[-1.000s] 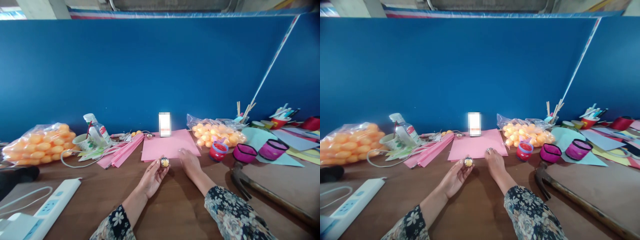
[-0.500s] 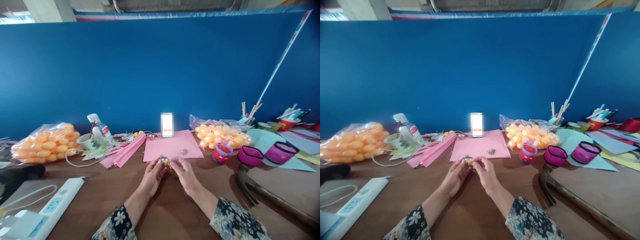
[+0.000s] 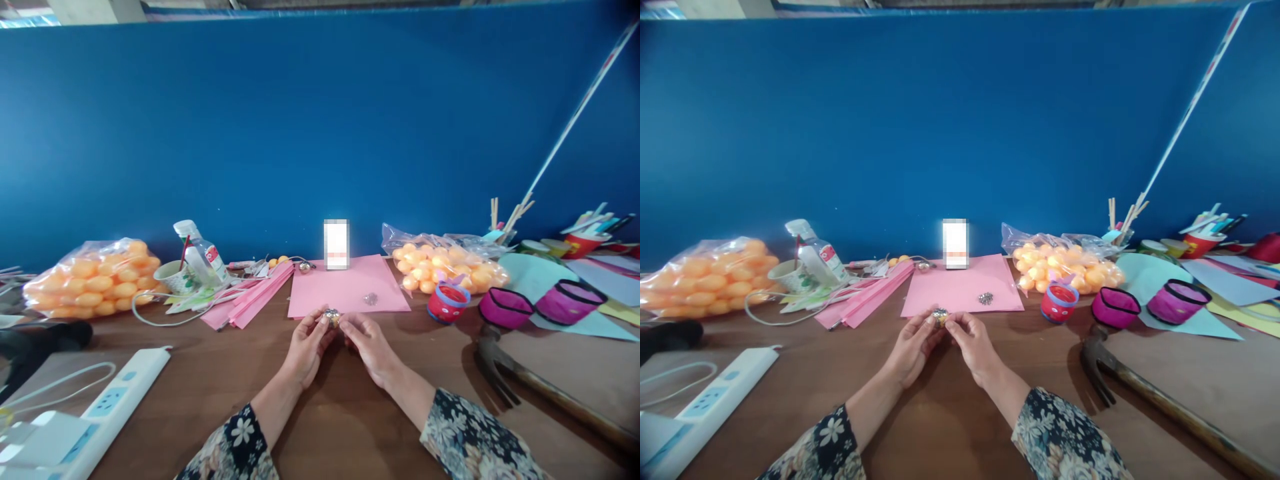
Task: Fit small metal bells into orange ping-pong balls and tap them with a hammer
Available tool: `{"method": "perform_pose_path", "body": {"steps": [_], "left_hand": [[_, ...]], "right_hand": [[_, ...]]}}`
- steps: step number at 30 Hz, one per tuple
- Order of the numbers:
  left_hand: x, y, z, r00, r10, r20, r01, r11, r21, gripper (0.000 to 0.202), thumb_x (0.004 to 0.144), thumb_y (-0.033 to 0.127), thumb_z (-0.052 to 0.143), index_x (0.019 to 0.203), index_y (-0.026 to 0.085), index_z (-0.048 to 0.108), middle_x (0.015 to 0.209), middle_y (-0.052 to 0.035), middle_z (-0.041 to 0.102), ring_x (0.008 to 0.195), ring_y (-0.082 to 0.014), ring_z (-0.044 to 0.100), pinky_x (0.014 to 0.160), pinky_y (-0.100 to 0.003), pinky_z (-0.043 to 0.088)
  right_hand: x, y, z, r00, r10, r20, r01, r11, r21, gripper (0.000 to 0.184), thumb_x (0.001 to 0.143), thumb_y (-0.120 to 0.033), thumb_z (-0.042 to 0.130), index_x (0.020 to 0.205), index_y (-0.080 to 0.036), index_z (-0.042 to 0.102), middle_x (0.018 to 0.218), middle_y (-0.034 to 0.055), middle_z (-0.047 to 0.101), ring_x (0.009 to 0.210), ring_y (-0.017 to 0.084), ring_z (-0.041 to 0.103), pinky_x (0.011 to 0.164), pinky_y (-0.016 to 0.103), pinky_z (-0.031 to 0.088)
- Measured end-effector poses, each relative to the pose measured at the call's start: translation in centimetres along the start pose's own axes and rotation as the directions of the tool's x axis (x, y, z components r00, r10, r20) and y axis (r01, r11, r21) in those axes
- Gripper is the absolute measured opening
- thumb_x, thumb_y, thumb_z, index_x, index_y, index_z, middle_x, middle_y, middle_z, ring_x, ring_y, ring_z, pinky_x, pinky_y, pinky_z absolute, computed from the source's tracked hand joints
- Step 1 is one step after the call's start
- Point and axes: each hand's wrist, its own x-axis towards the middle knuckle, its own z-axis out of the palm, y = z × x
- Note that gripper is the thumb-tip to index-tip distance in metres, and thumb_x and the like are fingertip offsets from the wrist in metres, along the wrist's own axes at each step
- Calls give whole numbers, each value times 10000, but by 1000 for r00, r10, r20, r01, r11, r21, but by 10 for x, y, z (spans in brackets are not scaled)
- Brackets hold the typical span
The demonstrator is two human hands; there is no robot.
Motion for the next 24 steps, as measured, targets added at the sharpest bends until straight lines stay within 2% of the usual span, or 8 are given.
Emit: {"method": "perform_pose_path", "body": {"steps": [18,24], "left_hand": [[0,1,0,1000,14,21,-14,1000,-1,365,696,203,670,1052,171,597,967,-61,659,880,-156,608,881,-335,433],[1,-1,-2,999,22,26,-22,1000,-6,352,695,201,671,1038,177,600,974,-59,657,899,-163,605,893,-344,424]], "right_hand": [[0,-2,0,1000,17,5,-17,999,-44,260,723,-421,614,757,-163,611,639,-22,529,560,88,413,522,208,351],[0,-2,1,1000,17,-5,-17,998,-56,256,723,-415,614,767,-163,609,689,-8,552,583,93,430,536,204,367]]}}
